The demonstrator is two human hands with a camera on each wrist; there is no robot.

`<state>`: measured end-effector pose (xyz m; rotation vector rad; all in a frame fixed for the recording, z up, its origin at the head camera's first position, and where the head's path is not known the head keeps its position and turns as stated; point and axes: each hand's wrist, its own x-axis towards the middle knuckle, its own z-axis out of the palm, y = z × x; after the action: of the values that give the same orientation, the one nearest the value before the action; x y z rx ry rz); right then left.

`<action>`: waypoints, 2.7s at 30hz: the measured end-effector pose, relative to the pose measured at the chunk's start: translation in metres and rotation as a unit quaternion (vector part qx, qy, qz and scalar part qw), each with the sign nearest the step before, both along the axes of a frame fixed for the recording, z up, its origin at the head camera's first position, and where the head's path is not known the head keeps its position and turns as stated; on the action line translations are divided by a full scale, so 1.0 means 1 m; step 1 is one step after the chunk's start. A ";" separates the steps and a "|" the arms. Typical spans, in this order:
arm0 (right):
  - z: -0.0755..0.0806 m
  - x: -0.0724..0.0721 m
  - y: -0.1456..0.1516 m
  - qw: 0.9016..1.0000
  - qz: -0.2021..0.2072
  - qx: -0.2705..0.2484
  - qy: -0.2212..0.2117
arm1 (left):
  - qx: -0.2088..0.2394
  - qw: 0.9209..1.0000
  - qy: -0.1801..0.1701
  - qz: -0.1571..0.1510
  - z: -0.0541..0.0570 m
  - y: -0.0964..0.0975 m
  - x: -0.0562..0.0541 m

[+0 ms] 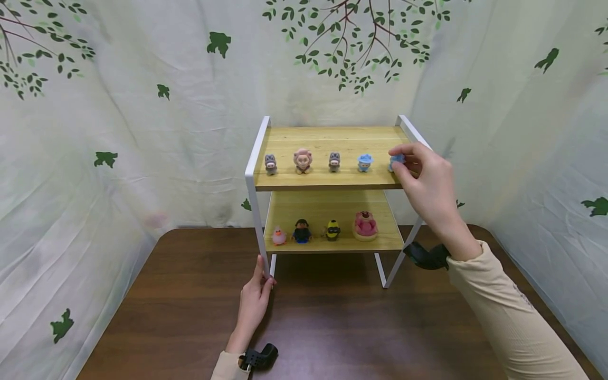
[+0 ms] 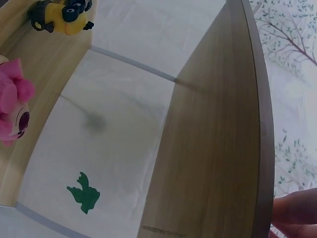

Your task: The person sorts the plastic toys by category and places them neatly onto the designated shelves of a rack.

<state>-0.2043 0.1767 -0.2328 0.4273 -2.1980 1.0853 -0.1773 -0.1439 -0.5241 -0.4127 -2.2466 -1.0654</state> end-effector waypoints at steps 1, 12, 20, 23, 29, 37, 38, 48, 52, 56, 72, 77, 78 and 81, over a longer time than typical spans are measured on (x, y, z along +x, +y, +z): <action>0.000 0.000 0.000 1.000 -0.002 0.002 -0.001 | 0.000 1.000 0.000 -0.001 0.000 0.000 0.000; -0.002 -0.001 0.001 1.000 0.006 -0.009 0.005 | 0.002 1.000 0.002 -0.004 -0.001 0.000 0.000; -0.002 -0.001 0.001 0.999 0.028 -0.039 0.005 | 0.002 1.000 0.005 0.000 -0.001 0.000 0.000; -0.002 0.000 0.001 0.998 0.034 -0.045 0.007 | 0.004 1.000 0.008 0.000 -0.001 0.000 -0.001; -0.002 0.003 0.002 0.996 0.050 -0.063 0.025 | 0.002 1.000 0.013 0.000 -0.002 -0.001 -0.001; -0.001 0.013 0.006 0.991 0.085 -0.094 0.045 | 0.004 1.000 0.011 -0.002 0.000 0.000 -0.001; -0.001 0.015 0.007 0.991 0.088 -0.095 0.047 | 0.004 1.000 0.011 -0.001 0.000 0.000 -0.001; -0.008 0.030 0.018 0.984 0.117 -0.124 0.053 | 0.002 1.000 0.020 0.000 0.001 0.000 0.000; -0.012 0.034 0.024 0.977 0.138 -0.155 0.054 | 0.002 1.000 0.016 0.001 0.001 0.000 0.000; -0.018 0.038 0.030 0.969 0.157 -0.182 0.058 | 0.002 1.000 0.013 0.002 0.001 0.000 0.001; -0.054 0.052 0.050 0.971 0.144 -0.183 0.057 | 0.002 1.000 0.015 -0.009 0.000 -0.001 0.002; -0.065 0.057 0.053 0.972 0.137 -0.184 0.050 | 0.003 1.000 0.010 -0.015 0.000 -0.002 0.003; -0.067 0.058 0.054 0.974 0.131 -0.178 0.047 | 0.003 1.000 0.008 -0.017 0.000 -0.002 0.004; -0.075 0.060 0.057 0.980 0.112 -0.158 0.036 | 0.006 1.000 -0.005 -0.022 0.002 -0.003 0.005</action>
<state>-0.1445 0.2332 -0.3078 0.5714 -1.9027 1.4873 -0.1720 -0.1472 -0.5222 -0.4554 -2.2478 -1.1062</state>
